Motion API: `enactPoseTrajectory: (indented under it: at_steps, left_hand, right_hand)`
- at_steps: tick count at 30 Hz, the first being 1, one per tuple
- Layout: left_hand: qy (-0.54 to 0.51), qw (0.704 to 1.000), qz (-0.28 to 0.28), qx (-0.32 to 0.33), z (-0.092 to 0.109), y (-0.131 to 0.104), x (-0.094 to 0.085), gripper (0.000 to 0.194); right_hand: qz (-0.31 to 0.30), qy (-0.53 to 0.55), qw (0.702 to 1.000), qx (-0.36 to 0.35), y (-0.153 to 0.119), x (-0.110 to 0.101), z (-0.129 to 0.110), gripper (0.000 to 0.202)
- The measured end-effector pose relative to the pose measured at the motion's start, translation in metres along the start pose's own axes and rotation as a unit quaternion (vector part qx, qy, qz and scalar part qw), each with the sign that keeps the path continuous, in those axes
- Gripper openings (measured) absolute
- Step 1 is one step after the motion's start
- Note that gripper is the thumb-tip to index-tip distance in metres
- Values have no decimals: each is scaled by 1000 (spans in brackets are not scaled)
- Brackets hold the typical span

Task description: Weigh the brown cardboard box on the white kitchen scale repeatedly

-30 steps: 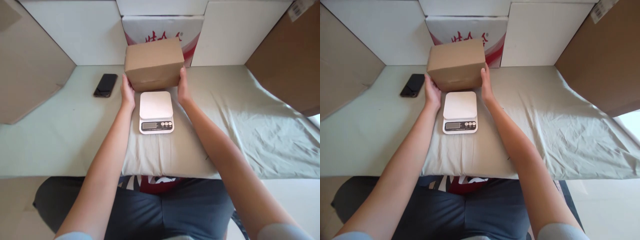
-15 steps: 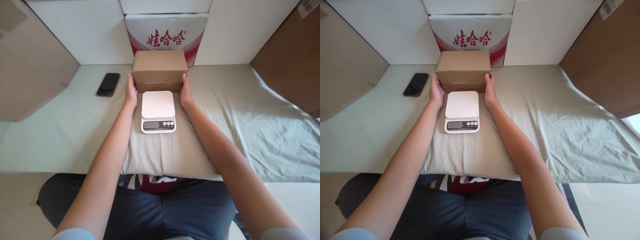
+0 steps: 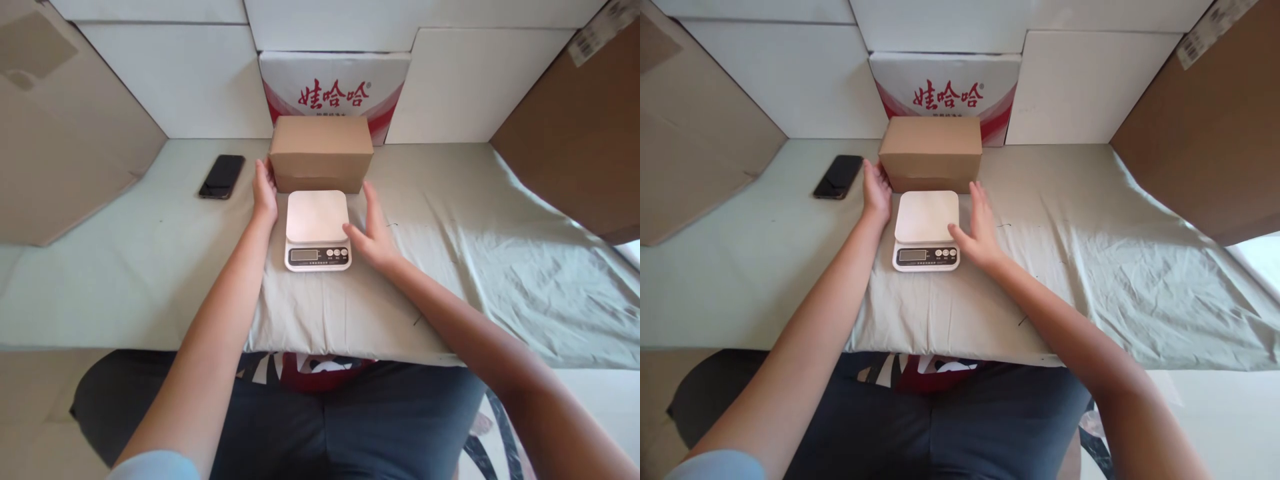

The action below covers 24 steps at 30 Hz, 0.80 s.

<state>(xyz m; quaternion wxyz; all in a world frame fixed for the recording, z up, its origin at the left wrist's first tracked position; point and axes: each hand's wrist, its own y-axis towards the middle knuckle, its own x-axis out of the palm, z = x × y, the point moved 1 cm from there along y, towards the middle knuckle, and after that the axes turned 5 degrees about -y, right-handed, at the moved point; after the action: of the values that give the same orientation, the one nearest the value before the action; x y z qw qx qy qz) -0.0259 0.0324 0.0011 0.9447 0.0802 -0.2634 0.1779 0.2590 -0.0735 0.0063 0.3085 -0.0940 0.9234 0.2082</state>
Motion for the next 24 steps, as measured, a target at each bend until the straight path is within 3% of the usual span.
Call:
enactPoseTrajectory:
  at_steps: [3,6,19,24]
  left_hand:
    - [0,1000,3,0,-1,1,-1,60]
    - [7,1000,2,1,-1,1,-1,60]
    - [24,999,-28,7,-5,2,-4,65]
    - [22,999,-30,0,-4,1,-2,60]
  right_hand:
    - [-91,-59,994,-3,-19,3,-10,118]
    - [-129,-107,986,-6,-20,10,-19,121]
    - [-162,-97,979,74,-18,7,-33,110]
    - [-102,5,992,68,-10,-1,-13,118]
